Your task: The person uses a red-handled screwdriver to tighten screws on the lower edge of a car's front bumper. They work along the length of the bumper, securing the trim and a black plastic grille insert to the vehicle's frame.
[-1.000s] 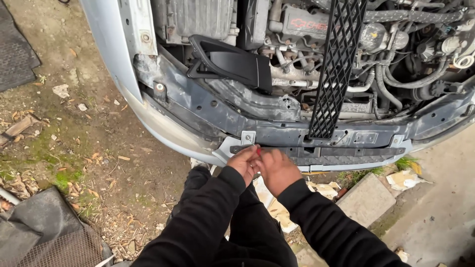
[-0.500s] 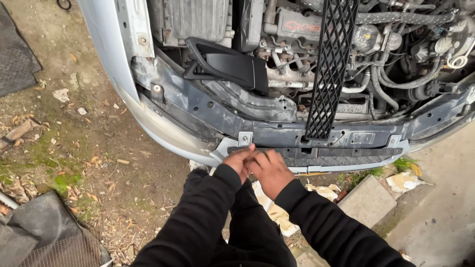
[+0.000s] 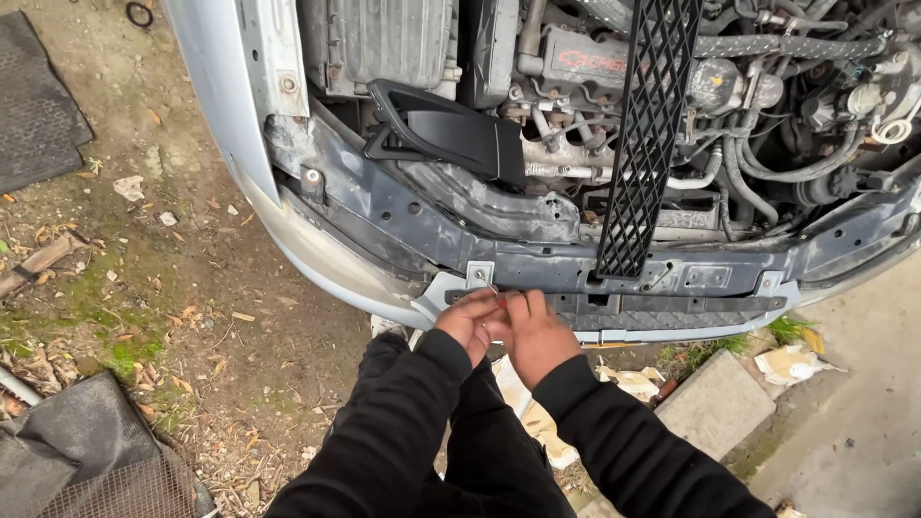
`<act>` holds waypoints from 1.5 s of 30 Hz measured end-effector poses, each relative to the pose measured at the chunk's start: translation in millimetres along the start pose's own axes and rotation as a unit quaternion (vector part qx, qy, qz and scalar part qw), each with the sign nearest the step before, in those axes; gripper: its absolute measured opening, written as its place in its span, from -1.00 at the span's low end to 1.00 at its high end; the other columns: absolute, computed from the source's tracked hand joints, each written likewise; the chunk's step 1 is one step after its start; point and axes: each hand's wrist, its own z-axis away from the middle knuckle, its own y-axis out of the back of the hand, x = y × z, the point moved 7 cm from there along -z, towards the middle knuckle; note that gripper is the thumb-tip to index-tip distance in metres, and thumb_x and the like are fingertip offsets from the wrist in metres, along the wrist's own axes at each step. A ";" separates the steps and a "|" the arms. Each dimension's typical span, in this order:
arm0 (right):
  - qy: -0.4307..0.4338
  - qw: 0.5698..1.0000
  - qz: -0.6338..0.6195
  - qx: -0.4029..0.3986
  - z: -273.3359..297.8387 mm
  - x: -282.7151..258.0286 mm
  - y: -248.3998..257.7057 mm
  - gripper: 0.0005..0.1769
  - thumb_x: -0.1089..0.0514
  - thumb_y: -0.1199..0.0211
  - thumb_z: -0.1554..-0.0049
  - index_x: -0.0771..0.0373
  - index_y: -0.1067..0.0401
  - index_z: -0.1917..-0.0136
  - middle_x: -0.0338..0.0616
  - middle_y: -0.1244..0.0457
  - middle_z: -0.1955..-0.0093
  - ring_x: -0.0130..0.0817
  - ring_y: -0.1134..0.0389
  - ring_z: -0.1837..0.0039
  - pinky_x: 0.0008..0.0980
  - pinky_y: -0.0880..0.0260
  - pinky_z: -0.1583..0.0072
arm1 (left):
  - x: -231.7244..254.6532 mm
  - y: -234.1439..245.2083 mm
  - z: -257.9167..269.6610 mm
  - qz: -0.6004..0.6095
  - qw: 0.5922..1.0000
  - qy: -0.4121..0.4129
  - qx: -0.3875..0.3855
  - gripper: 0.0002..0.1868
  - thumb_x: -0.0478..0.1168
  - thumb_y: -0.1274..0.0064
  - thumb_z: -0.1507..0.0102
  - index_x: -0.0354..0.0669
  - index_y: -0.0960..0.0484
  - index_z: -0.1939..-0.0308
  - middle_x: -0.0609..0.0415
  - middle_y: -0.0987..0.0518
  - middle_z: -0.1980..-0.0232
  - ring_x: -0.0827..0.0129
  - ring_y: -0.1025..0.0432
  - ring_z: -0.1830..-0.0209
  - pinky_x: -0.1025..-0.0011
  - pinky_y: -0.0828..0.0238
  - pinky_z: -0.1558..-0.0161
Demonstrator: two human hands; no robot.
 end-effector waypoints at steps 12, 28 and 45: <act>-0.041 0.998 -0.008 -0.051 0.3 1.4 -3.9 -0.55 0.11 -0.20 -0.11 0.30 -0.30 -0.24 0.01 -0.18 -0.18 -0.02 -0.28 -0.16 -0.13 -0.35 -0.17 | -2.4 -0.5 0.3 -0.009 1.000 -0.003 0.022 -0.76 -0.22 -0.14 -0.31 -0.26 -0.54 0.01 0.01 -0.62 0.15 0.32 -0.55 0.21 0.44 -0.50 0.28; 0.106 0.987 0.097 -0.079 6.6 2.5 -12.4 -0.68 0.24 -0.21 -0.05 0.09 -0.40 -0.11 -0.24 -0.26 -0.12 -0.11 -0.29 -0.22 -0.15 -0.40 -0.29 | -15.3 30.8 -23.3 -0.053 0.995 -0.006 -0.081 -0.85 -0.27 -0.15 -0.46 -0.28 -0.53 0.10 0.09 -0.56 0.18 0.41 -0.47 0.24 0.42 -0.42 0.22; 0.121 0.992 0.032 0.018 22.3 11.5 -4.3 -0.74 0.30 -0.21 0.04 0.22 -0.47 0.03 -0.19 -0.27 -0.24 -0.13 -0.25 -0.16 -0.16 -0.33 -0.18 | 64.6 -72.3 46.4 -0.817 0.380 -0.411 0.141 -0.69 -0.12 -0.16 -0.21 -0.09 -0.67 0.00 0.06 -0.58 0.06 0.05 -0.53 0.13 0.18 -0.50 0.16</act>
